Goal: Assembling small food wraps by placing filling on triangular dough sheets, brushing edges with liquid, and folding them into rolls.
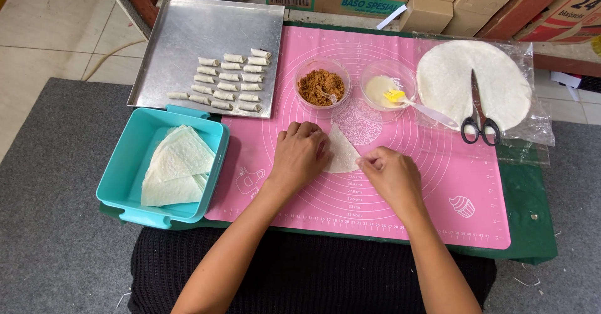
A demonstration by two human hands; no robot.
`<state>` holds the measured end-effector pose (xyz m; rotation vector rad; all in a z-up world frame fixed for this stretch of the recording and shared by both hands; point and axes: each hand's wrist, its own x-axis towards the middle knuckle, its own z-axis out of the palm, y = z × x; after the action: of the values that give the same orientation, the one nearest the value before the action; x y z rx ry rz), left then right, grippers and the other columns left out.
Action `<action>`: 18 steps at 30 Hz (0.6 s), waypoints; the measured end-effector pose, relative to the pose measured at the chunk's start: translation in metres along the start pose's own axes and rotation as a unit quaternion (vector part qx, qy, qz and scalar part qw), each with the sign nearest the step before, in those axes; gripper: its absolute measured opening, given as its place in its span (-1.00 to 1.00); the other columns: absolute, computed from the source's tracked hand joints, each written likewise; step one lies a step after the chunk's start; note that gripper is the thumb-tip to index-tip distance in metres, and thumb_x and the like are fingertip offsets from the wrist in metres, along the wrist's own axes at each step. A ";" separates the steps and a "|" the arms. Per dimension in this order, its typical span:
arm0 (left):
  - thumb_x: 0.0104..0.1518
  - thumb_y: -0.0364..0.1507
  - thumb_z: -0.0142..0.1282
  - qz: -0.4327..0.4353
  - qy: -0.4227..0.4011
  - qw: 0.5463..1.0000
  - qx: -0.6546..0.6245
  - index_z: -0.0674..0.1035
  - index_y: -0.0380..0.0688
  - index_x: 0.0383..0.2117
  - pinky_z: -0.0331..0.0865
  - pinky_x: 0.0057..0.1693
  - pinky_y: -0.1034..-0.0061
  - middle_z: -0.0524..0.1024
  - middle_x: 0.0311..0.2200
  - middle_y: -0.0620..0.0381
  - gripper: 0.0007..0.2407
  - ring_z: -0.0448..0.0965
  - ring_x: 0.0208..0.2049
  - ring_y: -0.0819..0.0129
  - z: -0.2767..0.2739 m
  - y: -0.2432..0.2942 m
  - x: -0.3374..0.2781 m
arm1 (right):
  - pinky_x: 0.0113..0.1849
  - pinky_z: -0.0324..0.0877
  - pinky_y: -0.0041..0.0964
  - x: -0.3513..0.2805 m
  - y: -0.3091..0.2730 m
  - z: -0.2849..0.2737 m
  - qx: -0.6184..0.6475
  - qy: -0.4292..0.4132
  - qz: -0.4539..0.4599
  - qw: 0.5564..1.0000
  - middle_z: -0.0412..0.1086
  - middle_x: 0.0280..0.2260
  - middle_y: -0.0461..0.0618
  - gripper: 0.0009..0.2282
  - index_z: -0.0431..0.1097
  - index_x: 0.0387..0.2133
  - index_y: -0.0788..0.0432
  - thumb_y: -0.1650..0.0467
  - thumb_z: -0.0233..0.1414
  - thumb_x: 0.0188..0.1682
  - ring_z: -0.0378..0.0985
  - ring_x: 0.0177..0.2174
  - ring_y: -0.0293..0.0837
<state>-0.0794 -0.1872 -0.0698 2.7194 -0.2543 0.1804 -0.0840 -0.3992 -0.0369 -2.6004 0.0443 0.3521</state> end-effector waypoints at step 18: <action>0.09 -0.35 0.16 -0.037 0.005 0.994 -0.106 0.70 0.07 -0.23 0.45 -0.02 0.26 0.59 -0.19 0.12 -0.83 0.56 -0.09 0.13 -0.012 -0.002 0.003 | -0.23 0.47 0.11 -0.005 -0.022 -0.023 0.033 -0.005 -0.031 0.999 0.62 -0.44 0.06 -0.76 0.59 -0.29 0.11 0.25 0.13 -0.11 0.66 -0.30 0.22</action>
<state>-0.0776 -0.1807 -0.0590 2.5113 -0.1597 0.1381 -0.0807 -0.3911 -0.0058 -2.5280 -0.0277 0.3348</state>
